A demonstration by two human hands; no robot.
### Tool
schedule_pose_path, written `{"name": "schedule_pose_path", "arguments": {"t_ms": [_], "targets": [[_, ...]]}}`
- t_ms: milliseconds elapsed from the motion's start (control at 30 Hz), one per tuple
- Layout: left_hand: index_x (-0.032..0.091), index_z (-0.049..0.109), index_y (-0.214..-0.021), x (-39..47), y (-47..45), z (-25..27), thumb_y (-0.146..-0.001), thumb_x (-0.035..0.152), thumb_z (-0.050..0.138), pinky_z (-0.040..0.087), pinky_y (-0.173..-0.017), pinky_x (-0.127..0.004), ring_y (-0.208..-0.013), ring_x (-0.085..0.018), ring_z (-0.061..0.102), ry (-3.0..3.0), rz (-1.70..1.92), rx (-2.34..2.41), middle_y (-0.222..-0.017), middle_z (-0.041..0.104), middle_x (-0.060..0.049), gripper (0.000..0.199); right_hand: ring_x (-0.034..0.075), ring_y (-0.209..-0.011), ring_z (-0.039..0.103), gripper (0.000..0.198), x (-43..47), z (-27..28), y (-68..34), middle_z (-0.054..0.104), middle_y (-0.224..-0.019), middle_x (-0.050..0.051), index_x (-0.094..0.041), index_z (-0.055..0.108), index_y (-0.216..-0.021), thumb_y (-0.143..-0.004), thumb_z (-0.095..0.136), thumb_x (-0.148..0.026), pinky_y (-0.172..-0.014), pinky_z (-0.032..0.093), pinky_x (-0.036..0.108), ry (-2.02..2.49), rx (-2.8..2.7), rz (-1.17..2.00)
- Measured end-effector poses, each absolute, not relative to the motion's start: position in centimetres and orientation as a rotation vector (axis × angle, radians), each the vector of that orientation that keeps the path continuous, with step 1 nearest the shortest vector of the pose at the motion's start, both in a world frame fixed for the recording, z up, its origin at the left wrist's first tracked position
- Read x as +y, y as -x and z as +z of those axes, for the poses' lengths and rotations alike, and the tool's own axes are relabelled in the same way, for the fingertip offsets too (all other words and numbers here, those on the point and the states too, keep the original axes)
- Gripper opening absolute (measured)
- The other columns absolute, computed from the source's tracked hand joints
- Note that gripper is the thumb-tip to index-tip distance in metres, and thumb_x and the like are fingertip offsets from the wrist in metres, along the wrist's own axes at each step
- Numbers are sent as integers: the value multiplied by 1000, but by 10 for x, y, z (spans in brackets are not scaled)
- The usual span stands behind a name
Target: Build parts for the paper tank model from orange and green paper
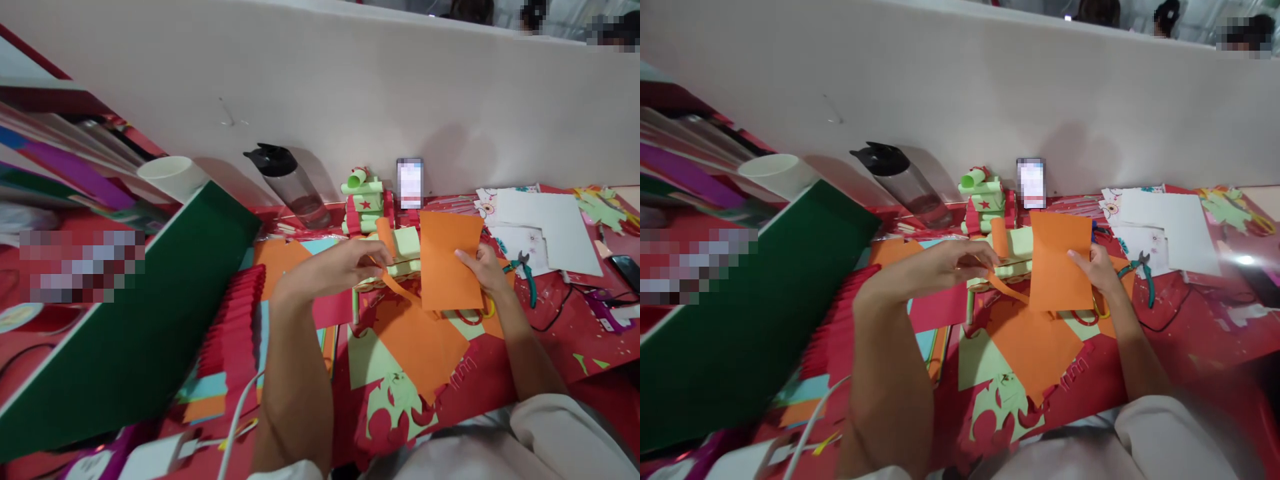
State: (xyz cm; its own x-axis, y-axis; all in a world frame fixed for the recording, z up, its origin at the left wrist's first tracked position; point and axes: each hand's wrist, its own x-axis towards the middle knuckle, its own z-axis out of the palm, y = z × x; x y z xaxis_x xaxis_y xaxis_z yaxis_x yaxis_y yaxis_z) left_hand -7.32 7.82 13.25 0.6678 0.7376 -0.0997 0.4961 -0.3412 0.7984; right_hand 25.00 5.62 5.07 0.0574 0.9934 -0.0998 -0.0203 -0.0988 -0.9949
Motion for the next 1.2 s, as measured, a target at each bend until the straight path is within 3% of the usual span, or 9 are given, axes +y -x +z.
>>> {"name": "schedule_pose_path", "arguments": {"t_ms": [167, 333, 533, 633, 733, 800, 933, 1067, 1200], "targets": [[21, 72, -87, 80, 71, 131, -90, 39, 65, 55, -69, -26, -76, -18, 70, -1854, 140, 815, -82, 74, -3, 19, 27, -95, 80, 47, 59, 39, -257, 82, -116, 9, -21, 76, -104, -68, 92, -46, -82, 63, 39, 1199, -958, 1285], [22, 75, -81, 87, 81, 114, -77, 41, 71, 54, -65, -26, -73, -19, 70, -1796, 21, 1047, -83, 76, -4, 20, 29, -98, 80, 48, 59, 37, -255, 82, -117, 9, -22, 76, -105, -66, 93, -46, -86, 64, 42, 1177, -930, 1316], [23, 79, -80, 80, 91, 120, -74, 50, 71, 52, -60, -27, -72, -22, 70, -1767, -75, 1298, -80, 78, -5, 28, 28, -90, 80, 45, 54, 40, -245, 83, -109, 9, -21, 77, -102, -70, 90, -51, -77, 64, 39, 1221, -1021, 1378], [23, 78, -90, 74, 89, 132, -86, 58, 62, 53, -62, -28, -72, -23, 71, -1953, 127, 1379, -83, 79, -6, 38, 27, -91, 79, 43, 52, 47, -237, 83, -108, 8, -20, 79, -101, -71, 90, -48, -77, 63, 37, 1223, -1075, 1397], [25, 72, -124, 72, 81, 140, -93, 60, 57, 58, -71, -31, -91, -25, 75, -2077, 523, 1355, -119, 78, -10, 49, 26, -87, 79, 39, 52, 58, -227, 83, -102, 8, -20, 79, -101, -75, 87, -49, -77, 63, 38, 1199, -1212, 1480], [25, 68, -133, 74, 73, 139, -93, 59, 61, 61, -74, -32, -96, -24, 76, -2095, 672, 1276, -131, 75, -11, 53, 26, -91, 79, 41, 54, 66, -219, 82, -106, 8, -20, 78, -108, -79, 85, -49, -79, 63, 39, 1153, -1330, 1520], [22, 79, -115, 83, 61, 130, -97, 45, 60, 60, -79, -32, -90, -22, 75, -2201, 953, 1177, -110, 82, -8, 35, 29, -107, 76, 45, 68, 88, -202, 79, -120, 9, -20, 73, -122, -86, 78, -46, -86, 63, 41, 1046, -1570, 1435], [26, 83, -110, 89, 57, 125, -101, 35, 54, 60, -85, -34, -96, -22, 76, -2287, 1143, 1110, -110, 82, -6, 32, 28, -131, 66, 45, 86, 110, -190, 73, -139, 5, -29, 71, -132, -87, 75, -28, -109, 54, 48, 922, -1775, 1141], [27, 81, -121, 88, 58, 128, -98, 47, 62, 59, -95, -38, -111, -26, 73, -2212, 1158, 1056, -123, 79, -8, 35, 24, -119, 73, 28, 101, 123, -185, 81, -119, 3, -29, 82, -107, -86, 67, -17, -107, 55, 48, 770, -1818, 1040]]}}
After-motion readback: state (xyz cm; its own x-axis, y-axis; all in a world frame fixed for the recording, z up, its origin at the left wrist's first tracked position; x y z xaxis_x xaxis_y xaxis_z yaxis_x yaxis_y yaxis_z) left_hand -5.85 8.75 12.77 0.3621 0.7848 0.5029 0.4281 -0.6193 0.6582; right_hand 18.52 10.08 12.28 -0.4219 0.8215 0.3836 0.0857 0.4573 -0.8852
